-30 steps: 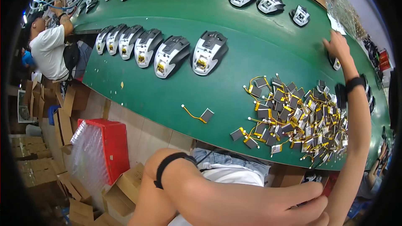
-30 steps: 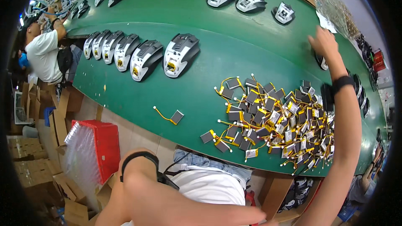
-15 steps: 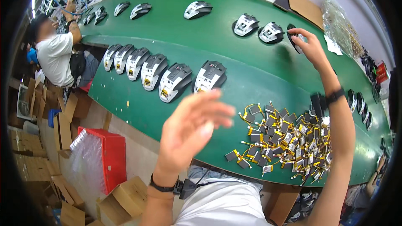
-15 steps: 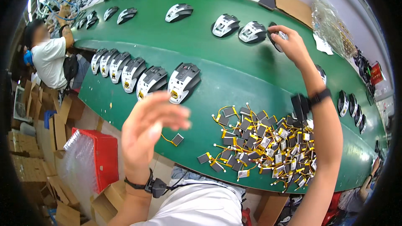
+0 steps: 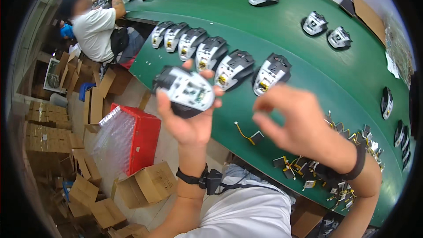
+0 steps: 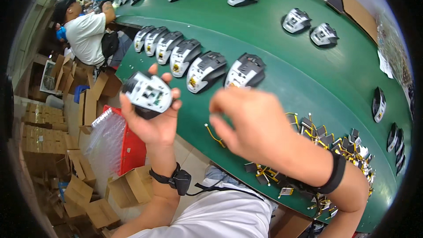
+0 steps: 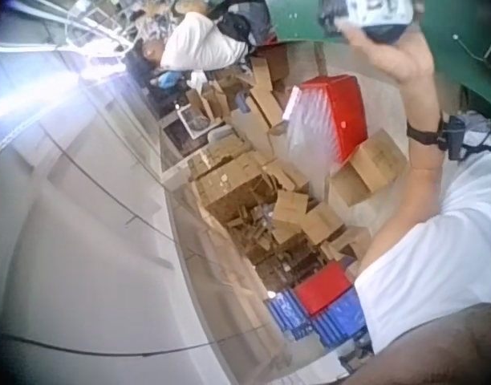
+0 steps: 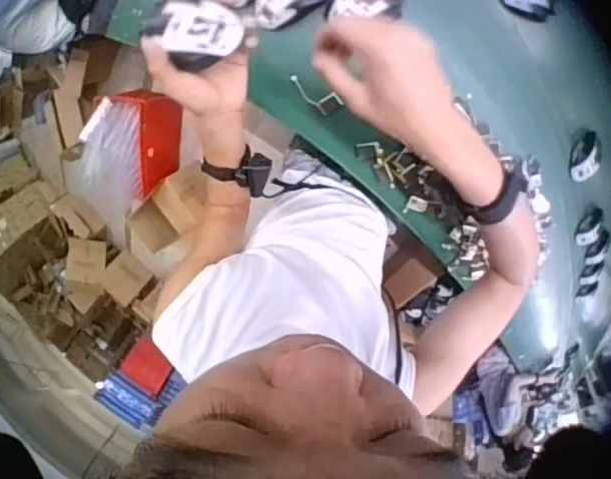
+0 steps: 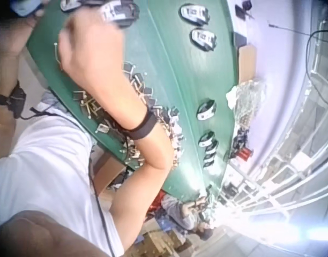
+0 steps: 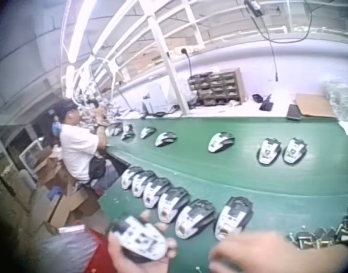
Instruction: The person assembles computer mice by inserting small yellow ribbon cables into the bottom of the mouse casing. They pick up a mouse, connect the cable, and place the finished unit on the table, repeating this process for multiple units.
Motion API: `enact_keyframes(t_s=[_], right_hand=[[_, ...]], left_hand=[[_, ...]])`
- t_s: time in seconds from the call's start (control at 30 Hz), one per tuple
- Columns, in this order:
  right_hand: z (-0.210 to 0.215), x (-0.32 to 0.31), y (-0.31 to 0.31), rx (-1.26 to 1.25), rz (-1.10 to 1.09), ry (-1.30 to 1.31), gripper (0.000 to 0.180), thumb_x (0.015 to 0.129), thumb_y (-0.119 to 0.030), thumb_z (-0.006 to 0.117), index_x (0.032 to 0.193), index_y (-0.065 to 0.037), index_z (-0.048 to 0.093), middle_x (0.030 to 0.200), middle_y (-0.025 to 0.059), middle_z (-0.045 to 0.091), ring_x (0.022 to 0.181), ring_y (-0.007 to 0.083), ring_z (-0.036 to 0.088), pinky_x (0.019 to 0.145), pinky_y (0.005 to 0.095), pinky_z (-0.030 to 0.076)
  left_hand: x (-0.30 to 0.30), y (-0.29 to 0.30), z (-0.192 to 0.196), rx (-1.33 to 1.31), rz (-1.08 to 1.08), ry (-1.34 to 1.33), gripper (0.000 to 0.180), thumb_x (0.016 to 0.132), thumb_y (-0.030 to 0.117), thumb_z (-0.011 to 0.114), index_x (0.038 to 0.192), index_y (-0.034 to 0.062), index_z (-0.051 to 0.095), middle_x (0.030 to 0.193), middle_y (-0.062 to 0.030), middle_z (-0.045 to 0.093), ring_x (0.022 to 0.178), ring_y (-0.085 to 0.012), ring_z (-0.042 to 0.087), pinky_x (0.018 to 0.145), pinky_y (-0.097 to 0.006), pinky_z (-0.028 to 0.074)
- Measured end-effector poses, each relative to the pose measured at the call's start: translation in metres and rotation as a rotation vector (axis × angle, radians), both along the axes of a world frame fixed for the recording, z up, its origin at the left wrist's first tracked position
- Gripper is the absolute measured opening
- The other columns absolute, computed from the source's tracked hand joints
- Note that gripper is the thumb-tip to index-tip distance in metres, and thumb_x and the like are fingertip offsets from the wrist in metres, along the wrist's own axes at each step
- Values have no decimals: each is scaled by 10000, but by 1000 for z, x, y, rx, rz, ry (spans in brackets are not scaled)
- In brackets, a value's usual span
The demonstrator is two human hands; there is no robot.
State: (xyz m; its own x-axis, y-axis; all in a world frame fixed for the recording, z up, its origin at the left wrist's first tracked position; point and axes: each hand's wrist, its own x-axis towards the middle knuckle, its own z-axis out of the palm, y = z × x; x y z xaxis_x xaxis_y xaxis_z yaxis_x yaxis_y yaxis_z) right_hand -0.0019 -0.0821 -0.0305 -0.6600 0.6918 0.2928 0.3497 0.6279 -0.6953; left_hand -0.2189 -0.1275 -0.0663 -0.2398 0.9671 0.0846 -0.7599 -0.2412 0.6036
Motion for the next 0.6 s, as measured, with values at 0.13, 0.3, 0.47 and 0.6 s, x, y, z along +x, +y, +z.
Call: enact_keyframes(t_s=[0.13, 0.3, 0.47, 0.6], right_hand=[[-43, -26, -18, -10, 99, -304, 286, 751, -213, 755, 874, -22, 582, 850, 131, 614, 826, 317, 643, 704, 421, 536], [-66, -41, -20, -32, 41, -323, 288, 740, -214, 767, 857, -25, 584, 840, 120, 614, 839, 314, 633, 720, 420, 528], [-71, -47, -22, -74, 20, -287, 236, 757, -186, 745, 841, -30, 589, 826, 114, 612, 810, 309, 629, 710, 424, 520], [-74, -50, -25, 63, -6, -288, 198, 785, -157, 711, 878, -26, 595, 819, 120, 610, 798, 303, 631, 703, 416, 517]], left_hand=[[-9, -17, -2, -9, 123, 209, 841, 886, 664, 473, 1425, 25, 382, 1174, -195, 584, 827, -325, 633, 595, -349, 520], [4, -16, -17, -138, 55, 175, 765, 912, 632, 415, 1397, 41, 424, 1129, -195, 613, 813, -322, 651, 612, -360, 510], [5, -17, -21, -165, 25, 193, 751, 916, 621, 400, 1396, 44, 425, 1129, -203, 611, 817, -318, 652, 607, -355, 504], [2, -19, -25, -158, 16, 219, 746, 920, 605, 402, 1404, 38, 410, 1136, -215, 608, 815, -327, 654, 602, -359, 509]])
